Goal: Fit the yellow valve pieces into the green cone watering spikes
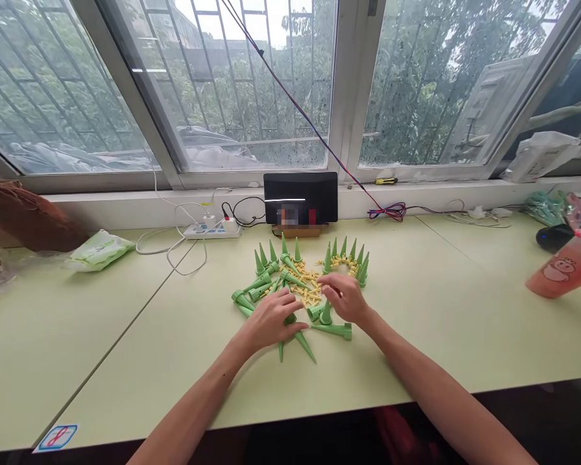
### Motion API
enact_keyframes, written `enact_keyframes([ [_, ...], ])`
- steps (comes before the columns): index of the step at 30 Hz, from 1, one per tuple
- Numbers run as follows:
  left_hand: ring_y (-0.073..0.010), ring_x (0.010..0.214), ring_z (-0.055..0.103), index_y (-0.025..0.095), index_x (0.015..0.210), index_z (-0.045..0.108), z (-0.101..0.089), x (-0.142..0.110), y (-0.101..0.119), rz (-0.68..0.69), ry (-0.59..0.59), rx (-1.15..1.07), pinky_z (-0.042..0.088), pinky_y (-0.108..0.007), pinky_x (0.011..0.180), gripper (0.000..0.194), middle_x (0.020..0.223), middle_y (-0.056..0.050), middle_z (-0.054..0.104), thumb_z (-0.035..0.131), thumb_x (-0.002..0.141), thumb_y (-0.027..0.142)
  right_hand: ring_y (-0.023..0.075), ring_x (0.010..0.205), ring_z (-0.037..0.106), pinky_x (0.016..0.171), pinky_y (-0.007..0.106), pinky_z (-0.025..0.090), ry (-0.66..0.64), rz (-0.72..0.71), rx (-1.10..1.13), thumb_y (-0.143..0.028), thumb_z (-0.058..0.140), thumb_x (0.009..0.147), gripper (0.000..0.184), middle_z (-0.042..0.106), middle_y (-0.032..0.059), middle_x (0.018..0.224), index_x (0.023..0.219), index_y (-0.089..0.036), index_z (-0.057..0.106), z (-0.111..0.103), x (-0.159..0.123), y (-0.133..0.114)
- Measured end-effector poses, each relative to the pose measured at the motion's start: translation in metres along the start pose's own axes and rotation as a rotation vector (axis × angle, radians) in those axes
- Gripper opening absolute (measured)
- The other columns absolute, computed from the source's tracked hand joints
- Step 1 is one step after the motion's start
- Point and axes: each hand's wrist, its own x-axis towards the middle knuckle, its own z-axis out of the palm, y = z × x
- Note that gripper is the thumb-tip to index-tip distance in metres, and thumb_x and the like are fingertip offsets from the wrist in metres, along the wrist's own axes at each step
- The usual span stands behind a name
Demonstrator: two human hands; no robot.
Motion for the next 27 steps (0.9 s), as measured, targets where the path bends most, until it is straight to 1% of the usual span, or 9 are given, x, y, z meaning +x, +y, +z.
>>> enact_keyframes([
  [4, -0.0202, 0.077, 0.051, 0.018, 0.09, 0.063, 0.0, 0.0, -0.002, -0.022, 0.003, 0.001, 0.042, -0.031, 0.067, 0.024, 0.078, -0.004, 0.061, 0.061, 0.091, 0.042, 0.0083, 0.044, 0.04, 0.05, 0.022, 0.035, -0.094, 0.081, -0.01, -0.043, 0.054, 0.094, 0.034, 0.058, -0.0014, 0.057, 0.078, -0.015, 0.067, 0.006, -0.001, 0.001],
  [10, -0.0193, 0.077, 0.053, 0.018, 0.092, 0.064, 0.001, 0.0, 0.001, -0.069, 0.077, -0.081, 0.044, -0.032, 0.069, 0.026, 0.081, -0.005, 0.062, 0.056, 0.094, 0.043, 0.0086, 0.049, 0.042, 0.053, 0.021, 0.034, -0.215, 0.153, -0.003, -0.039, 0.053, 0.096, 0.036, 0.057, -0.002, 0.055, 0.071, -0.016, 0.067, 0.017, -0.003, 0.0],
  [13, -0.0195, 0.08, 0.055, 0.018, 0.098, 0.066, -0.002, 0.003, 0.002, -0.062, 0.06, -0.121, 0.045, -0.031, 0.07, 0.029, 0.085, -0.005, 0.063, 0.058, 0.092, 0.046, 0.0087, 0.049, 0.045, 0.054, 0.021, 0.037, -0.232, 0.206, 0.026, -0.038, 0.052, 0.097, 0.038, 0.058, -0.0021, 0.053, 0.07, -0.016, 0.067, 0.02, -0.003, -0.003],
  [15, -0.0199, 0.081, 0.056, 0.019, 0.101, 0.066, -0.004, 0.007, 0.002, -0.053, 0.015, -0.125, 0.045, -0.031, 0.069, 0.032, 0.085, -0.005, 0.063, 0.061, 0.09, 0.049, 0.009, 0.049, 0.048, 0.054, 0.02, 0.039, -0.21, 0.244, 0.057, -0.039, 0.053, 0.096, 0.037, 0.06, -0.0021, 0.053, 0.07, -0.016, 0.068, 0.021, -0.003, -0.004],
  [17, -0.0209, 0.083, 0.058, 0.021, 0.104, 0.066, -0.006, 0.013, 0.001, -0.034, -0.021, -0.117, 0.045, -0.031, 0.068, 0.035, 0.087, -0.004, 0.064, 0.063, 0.087, 0.051, 0.0095, 0.05, 0.051, 0.055, 0.02, 0.041, -0.149, 0.266, 0.102, -0.039, 0.056, 0.094, 0.035, 0.062, -0.0017, 0.054, 0.071, -0.016, 0.069, 0.022, -0.002, -0.005],
  [20, -0.0215, 0.086, 0.06, 0.021, 0.112, 0.064, -0.004, 0.021, 0.0, 0.018, -0.019, -0.124, 0.047, -0.031, 0.071, 0.036, 0.092, -0.006, 0.066, 0.062, 0.089, 0.049, 0.0112, 0.054, 0.058, 0.059, 0.021, 0.046, -0.036, 0.272, 0.172, -0.038, 0.059, 0.092, 0.031, 0.067, -0.0004, 0.058, 0.072, -0.016, 0.069, 0.022, -0.001, -0.006],
  [22, -0.0211, 0.085, 0.06, 0.02, 0.111, 0.064, 0.001, 0.024, 0.0, 0.031, 0.008, -0.118, 0.047, -0.031, 0.069, 0.029, 0.092, -0.006, 0.066, 0.058, 0.092, 0.042, 0.0122, 0.057, 0.061, 0.06, 0.022, 0.048, 0.005, 0.277, 0.195, -0.037, 0.059, 0.091, 0.029, 0.069, 0.0005, 0.061, 0.073, -0.017, 0.069, 0.023, -0.001, -0.006],
  [24, -0.0209, 0.085, 0.06, 0.019, 0.107, 0.064, 0.006, 0.024, -0.001, 0.016, 0.058, -0.118, 0.048, -0.031, 0.069, 0.021, 0.093, -0.007, 0.066, 0.053, 0.096, 0.032, 0.0122, 0.055, 0.06, 0.057, 0.023, 0.049, 0.013, 0.293, 0.204, -0.038, 0.06, 0.091, 0.028, 0.069, 0.0006, 0.062, 0.073, -0.017, 0.068, 0.022, -0.001, -0.007],
  [27, -0.0216, 0.09, 0.061, 0.019, 0.111, 0.063, 0.011, 0.019, -0.001, -0.003, 0.096, -0.144, 0.05, -0.033, 0.075, 0.021, 0.099, -0.009, 0.066, 0.049, 0.097, 0.026, 0.0113, 0.05, 0.056, 0.05, 0.022, 0.049, 0.006, 0.327, 0.247, -0.04, 0.062, 0.088, 0.026, 0.068, 0.001, 0.065, 0.078, -0.017, 0.068, 0.021, -0.001, -0.008],
])
